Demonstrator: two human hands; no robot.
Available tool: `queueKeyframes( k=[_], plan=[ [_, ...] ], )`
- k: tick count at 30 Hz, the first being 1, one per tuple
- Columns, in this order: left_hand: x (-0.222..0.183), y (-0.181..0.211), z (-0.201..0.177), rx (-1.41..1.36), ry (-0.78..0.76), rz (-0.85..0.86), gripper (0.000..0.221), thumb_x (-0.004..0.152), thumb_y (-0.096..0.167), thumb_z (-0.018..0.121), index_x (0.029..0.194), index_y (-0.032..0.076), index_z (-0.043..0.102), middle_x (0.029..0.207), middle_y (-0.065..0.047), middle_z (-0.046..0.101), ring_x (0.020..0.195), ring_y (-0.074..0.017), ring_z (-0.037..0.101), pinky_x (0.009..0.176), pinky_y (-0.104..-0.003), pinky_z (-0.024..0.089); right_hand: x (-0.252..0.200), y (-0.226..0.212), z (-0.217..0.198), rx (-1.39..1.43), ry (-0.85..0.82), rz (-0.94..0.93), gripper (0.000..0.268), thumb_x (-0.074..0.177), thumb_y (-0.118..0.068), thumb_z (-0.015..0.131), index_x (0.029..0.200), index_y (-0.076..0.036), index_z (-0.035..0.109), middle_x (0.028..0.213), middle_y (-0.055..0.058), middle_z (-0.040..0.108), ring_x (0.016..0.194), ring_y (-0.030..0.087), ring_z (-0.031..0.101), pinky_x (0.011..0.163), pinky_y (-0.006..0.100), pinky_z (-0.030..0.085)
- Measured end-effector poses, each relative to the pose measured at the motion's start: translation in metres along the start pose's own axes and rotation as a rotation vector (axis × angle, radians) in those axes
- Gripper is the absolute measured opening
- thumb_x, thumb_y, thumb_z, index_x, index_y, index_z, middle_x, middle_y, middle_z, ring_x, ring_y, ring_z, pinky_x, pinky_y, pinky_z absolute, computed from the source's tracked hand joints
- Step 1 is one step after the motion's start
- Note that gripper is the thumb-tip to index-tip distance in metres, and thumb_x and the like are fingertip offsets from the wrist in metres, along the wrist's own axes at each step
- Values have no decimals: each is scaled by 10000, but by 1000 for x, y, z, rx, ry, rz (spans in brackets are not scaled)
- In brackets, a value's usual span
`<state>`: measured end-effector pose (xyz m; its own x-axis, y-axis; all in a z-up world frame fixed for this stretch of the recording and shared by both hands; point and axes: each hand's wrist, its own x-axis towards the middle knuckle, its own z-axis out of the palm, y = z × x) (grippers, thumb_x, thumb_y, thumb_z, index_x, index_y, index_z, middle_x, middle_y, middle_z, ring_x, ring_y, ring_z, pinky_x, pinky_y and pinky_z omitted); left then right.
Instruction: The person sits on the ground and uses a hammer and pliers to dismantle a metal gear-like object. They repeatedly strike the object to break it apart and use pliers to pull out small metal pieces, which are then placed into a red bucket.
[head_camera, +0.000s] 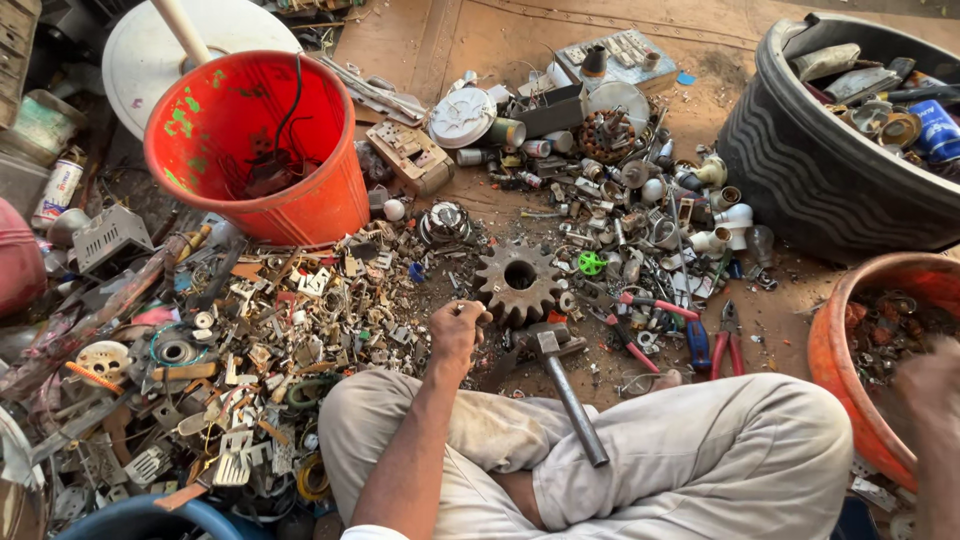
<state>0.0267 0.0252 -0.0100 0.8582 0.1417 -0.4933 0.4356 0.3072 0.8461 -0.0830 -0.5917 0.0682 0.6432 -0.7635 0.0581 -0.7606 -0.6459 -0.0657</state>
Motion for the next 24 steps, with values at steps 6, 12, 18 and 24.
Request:
queueKeyframes(
  k=[6, 12, 18, 24],
  plan=[
    [9, -2, 8, 9, 64, -34, 53, 857, 58, 733, 857, 9, 713, 731, -105, 739, 439, -95, 549, 351, -234, 397, -65, -154, -13, 582, -65, -876, 275, 973, -241, 616, 1198, -141, 736, 1041, 72, 758, 857, 194, 729, 708, 340, 581],
    [18, -12, 2, -23, 142, 67, 39, 829, 29, 740, 818, -5, 725, 675, -88, 700, 452, -99, 541, 379, -246, 393, -248, -344, 74, 525, -372, -891, 284, 984, -331, 626, 1090, -122, 786, 1124, 94, 686, 871, 227, 679, 767, 413, 585],
    [7, -8, 0, -92, 110, -19, 52, 825, 41, 733, 803, 19, 692, 666, -85, 714, 424, -96, 534, 352, -247, 385, -296, -395, 115, 504, 52, -813, 314, 894, -312, 720, 1076, -63, 777, 975, 150, 663, 957, 361, 620, 867, 469, 477],
    [12, -6, 12, -173, 49, 17, 65, 837, 23, 723, 800, -13, 683, 671, -101, 713, 410, -89, 520, 343, -237, 374, -294, -404, 135, 537, -13, -753, 241, 929, -301, 685, 1007, -93, 779, 935, 112, 675, 963, 328, 631, 873, 452, 481]
  ],
)
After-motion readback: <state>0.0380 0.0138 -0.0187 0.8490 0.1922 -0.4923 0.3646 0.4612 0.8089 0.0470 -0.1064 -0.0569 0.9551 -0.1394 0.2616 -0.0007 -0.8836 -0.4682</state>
